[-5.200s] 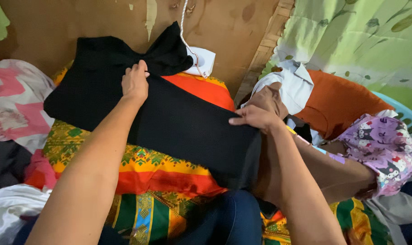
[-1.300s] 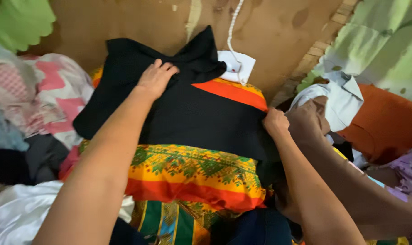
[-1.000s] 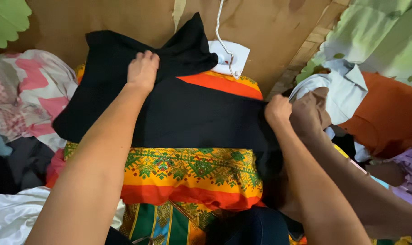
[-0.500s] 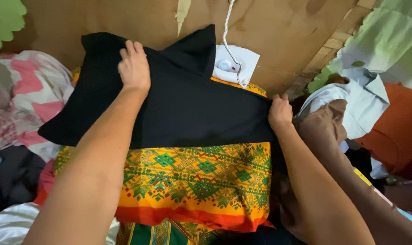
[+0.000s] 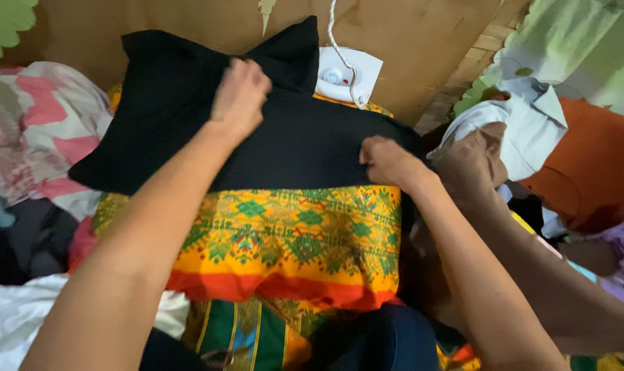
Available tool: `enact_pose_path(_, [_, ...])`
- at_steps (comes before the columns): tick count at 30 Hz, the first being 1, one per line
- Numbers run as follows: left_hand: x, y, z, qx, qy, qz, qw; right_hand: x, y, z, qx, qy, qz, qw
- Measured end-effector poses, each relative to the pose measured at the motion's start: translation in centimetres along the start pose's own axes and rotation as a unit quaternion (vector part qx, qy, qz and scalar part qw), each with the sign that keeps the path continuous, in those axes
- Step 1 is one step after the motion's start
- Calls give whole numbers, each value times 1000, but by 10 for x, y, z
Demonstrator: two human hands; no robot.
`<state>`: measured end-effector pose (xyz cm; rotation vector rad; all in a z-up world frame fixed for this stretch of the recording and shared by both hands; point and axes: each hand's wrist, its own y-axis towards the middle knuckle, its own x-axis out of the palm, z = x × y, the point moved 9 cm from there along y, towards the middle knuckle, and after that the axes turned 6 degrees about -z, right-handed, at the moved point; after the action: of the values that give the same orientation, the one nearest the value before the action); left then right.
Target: The person irons a black garment on a makeshift surface covered with a patterned cloth. They repeatedly smooth the fabric with their hands and use a white electric iron to press different sections of the garment, including the sleeves and body.
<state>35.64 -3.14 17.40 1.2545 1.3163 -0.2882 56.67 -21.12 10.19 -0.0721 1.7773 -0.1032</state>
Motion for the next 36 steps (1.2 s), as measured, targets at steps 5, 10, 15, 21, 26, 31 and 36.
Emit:
enact_pose_path(5, [8,-26,61,93,-200,-46,974,11,-25,-55,8,-94,11,995])
enact_pose_path(10, [-34,-52,119,157,-217,-153,951,16,-39,-65,-12,-150,78,986])
enact_pose_path(15, [-65,-89,157,270,-88,-191,940,16,-60,-61,-39,-126,117,984])
enact_pose_path(21, [-31,-90,158,201,0,-254,946,21,-63,-55,-37,-78,110,990])
enact_pose_path(26, [-8,-90,149,158,5,-263,952,17,-68,-48,-27,-13,53,998])
enact_pose_path(31, [-3,-97,151,147,-15,-299,943,28,-76,-61,-63,19,55,996])
enact_pose_path(36, [-3,-87,129,22,-147,-316,937,13,-70,-56,63,-13,71,995])
